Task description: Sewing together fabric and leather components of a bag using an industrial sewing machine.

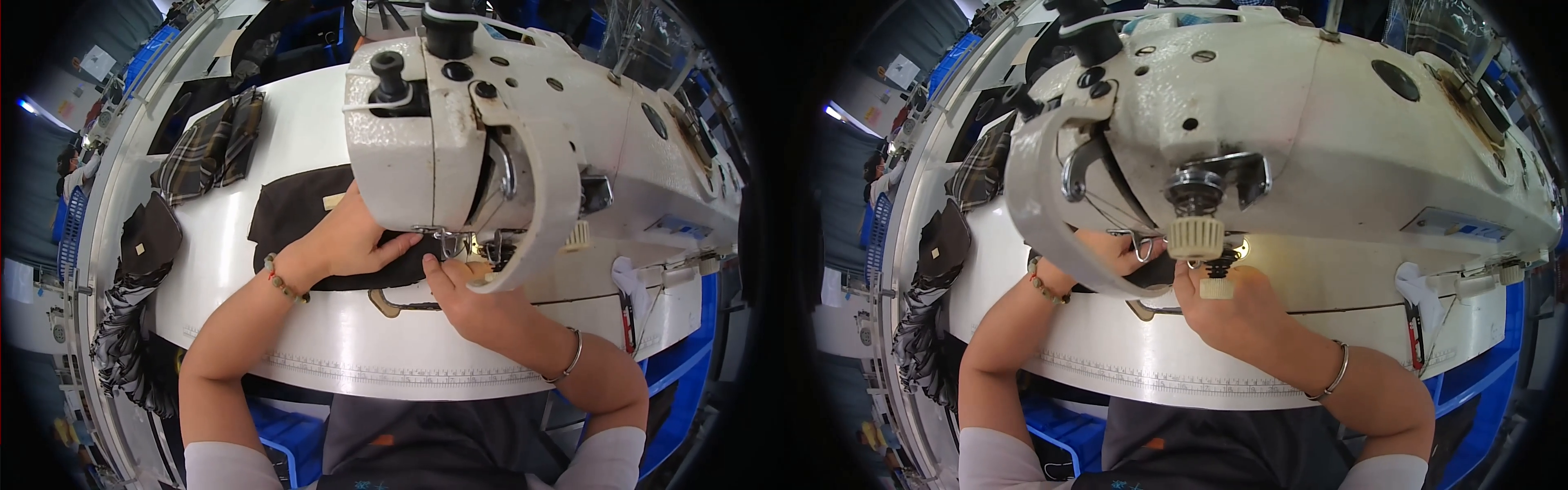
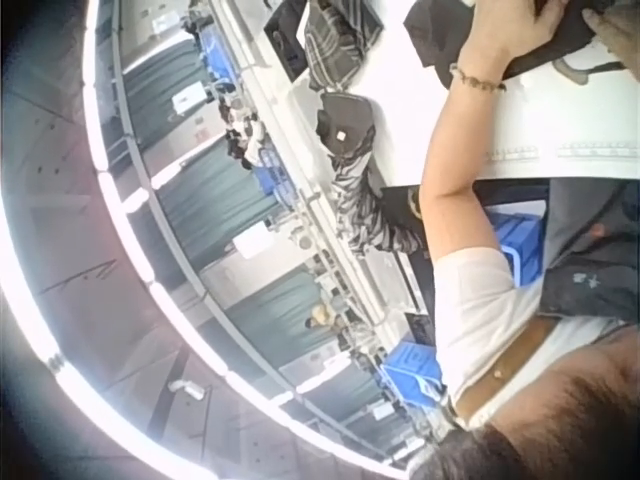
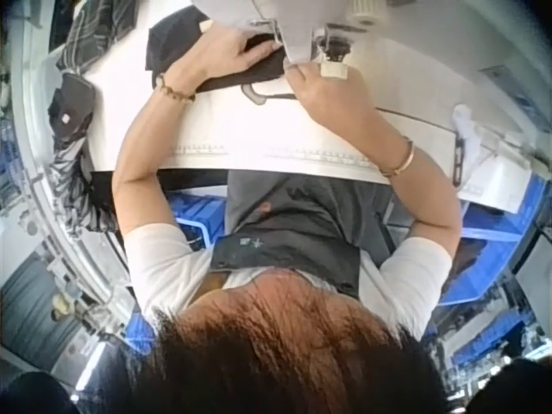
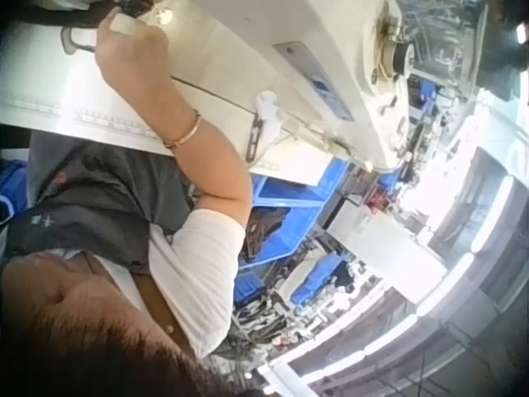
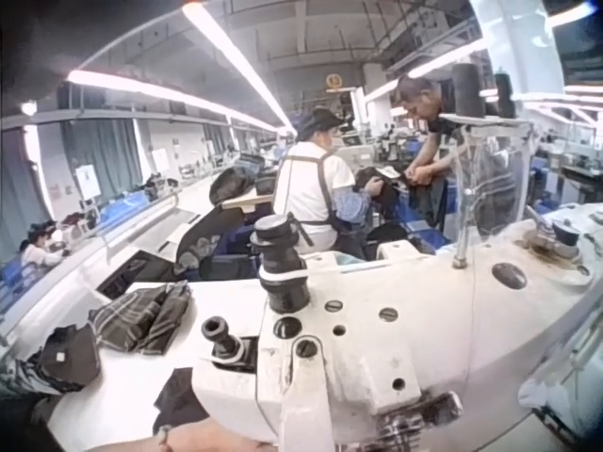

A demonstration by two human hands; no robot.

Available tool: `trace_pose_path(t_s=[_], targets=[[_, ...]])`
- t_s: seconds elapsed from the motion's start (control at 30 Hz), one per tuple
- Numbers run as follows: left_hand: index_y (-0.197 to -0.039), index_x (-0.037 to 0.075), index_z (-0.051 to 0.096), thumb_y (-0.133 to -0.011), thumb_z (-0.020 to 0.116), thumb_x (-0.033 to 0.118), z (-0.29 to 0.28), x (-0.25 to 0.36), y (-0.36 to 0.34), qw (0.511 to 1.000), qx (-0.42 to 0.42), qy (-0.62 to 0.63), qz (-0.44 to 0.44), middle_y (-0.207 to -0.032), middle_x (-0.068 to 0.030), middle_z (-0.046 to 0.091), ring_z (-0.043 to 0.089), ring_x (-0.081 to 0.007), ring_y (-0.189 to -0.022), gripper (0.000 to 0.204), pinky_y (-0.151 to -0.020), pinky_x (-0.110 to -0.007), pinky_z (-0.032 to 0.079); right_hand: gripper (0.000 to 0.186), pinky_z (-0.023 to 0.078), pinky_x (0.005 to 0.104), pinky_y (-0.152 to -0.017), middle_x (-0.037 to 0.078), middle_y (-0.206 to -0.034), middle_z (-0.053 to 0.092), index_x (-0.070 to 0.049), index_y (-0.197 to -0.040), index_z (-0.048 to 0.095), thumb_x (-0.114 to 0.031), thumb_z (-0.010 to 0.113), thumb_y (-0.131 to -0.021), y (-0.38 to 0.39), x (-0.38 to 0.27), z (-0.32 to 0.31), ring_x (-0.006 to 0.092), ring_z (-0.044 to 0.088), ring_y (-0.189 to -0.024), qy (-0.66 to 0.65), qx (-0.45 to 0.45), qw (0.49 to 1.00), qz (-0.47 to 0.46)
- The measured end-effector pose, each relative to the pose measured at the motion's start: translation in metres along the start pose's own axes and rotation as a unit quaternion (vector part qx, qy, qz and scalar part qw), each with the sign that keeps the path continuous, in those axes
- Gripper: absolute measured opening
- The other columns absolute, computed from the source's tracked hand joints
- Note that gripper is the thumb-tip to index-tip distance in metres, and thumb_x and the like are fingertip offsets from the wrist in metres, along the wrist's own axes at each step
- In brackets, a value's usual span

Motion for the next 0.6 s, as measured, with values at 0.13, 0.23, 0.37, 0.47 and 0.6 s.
trace_pose_path(t_s=[0.13, 0.23, 0.37, 0.47, 0.6], targets=[[-0.108, 0.009, 0.07, -0.082, 0.074, 0.018, -0.004, 0.012, 0.004, 0.999, 0.038, -0.014, 0.021, -0.109, -0.0087, 0.067, 0.059, -0.0323, -0.107, 0.028, -0.098, -0.043, 0.042, 0.024, 0.05, 0.0365, -0.051, 0.006, -0.073, 0.066, -0.007, -0.096, 0.072, -0.009, 0.065, -0.073, 0.009, 0.02, 0.017, 0.0256, 0.066, -0.06, -0.17, 0.015, 0.98, 0.1], [-0.103, 0.008, 0.071, -0.079, 0.077, 0.017, -0.009, 0.037, 0.018, 0.999, 0.036, -0.009, 0.032, -0.105, -0.0063, 0.067, 0.062, -0.028, -0.099, 0.027, -0.085, -0.037, 0.05, 0.008, 0.049, 0.0389, -0.05, 0.007, -0.065, 0.064, -0.009, -0.081, 0.071, -0.011, 0.068, -0.074, 0.009, 0.037, 0.012, 0.03, 0.063, -0.058, -0.201, 0.086, 0.965, 0.145], [-0.099, 0.008, 0.073, -0.076, 0.076, 0.012, 0.001, 0.04, 0.025, 0.997, 0.023, -0.023, 0.065, -0.1, -0.0024, 0.068, 0.065, -0.0216, -0.089, 0.023, -0.073, -0.031, 0.055, 0.009, 0.048, 0.0398, -0.051, 0.008, -0.062, 0.062, -0.009, -0.072, 0.068, -0.015, 0.069, -0.079, 0.002, 0.043, -0.005, 0.0309, 0.063, -0.058, -0.199, 0.064, 0.972, 0.105], [-0.099, 0.008, 0.073, -0.076, 0.075, 0.009, 0.0, 0.038, 0.025, 0.999, 0.009, -0.02, 0.05, -0.101, -0.0012, 0.068, 0.065, -0.021, -0.088, 0.023, -0.073, -0.031, 0.055, 0.005, 0.049, 0.039, -0.051, 0.008, -0.066, 0.063, -0.009, -0.079, 0.068, -0.014, 0.068, -0.081, -0.006, 0.037, -0.023, 0.029, 0.063, -0.057, -0.232, 0.068, 0.968, 0.062], [-0.096, 0.009, 0.073, -0.073, 0.073, 0.004, -0.003, 0.041, 0.025, 1.0, 0.015, 0.003, 0.015, -0.102, -0.0007, 0.068, 0.065, -0.0211, -0.086, 0.024, -0.071, -0.031, 0.056, 0.009, 0.049, 0.0366, -0.049, 0.006, -0.071, 0.064, -0.009, -0.091, 0.068, -0.01, 0.066, -0.082, -0.01, 0.024, -0.027, 0.0258, 0.063, -0.058, -0.232, 0.06, 0.971, 0.004]])
Point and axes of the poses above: each hand's wrist, its own y-axis away from the middle knuckle, its own z-axis out of the palm, x = y × z, the point moved 6 cm from there along -y, towards the middle knuckle
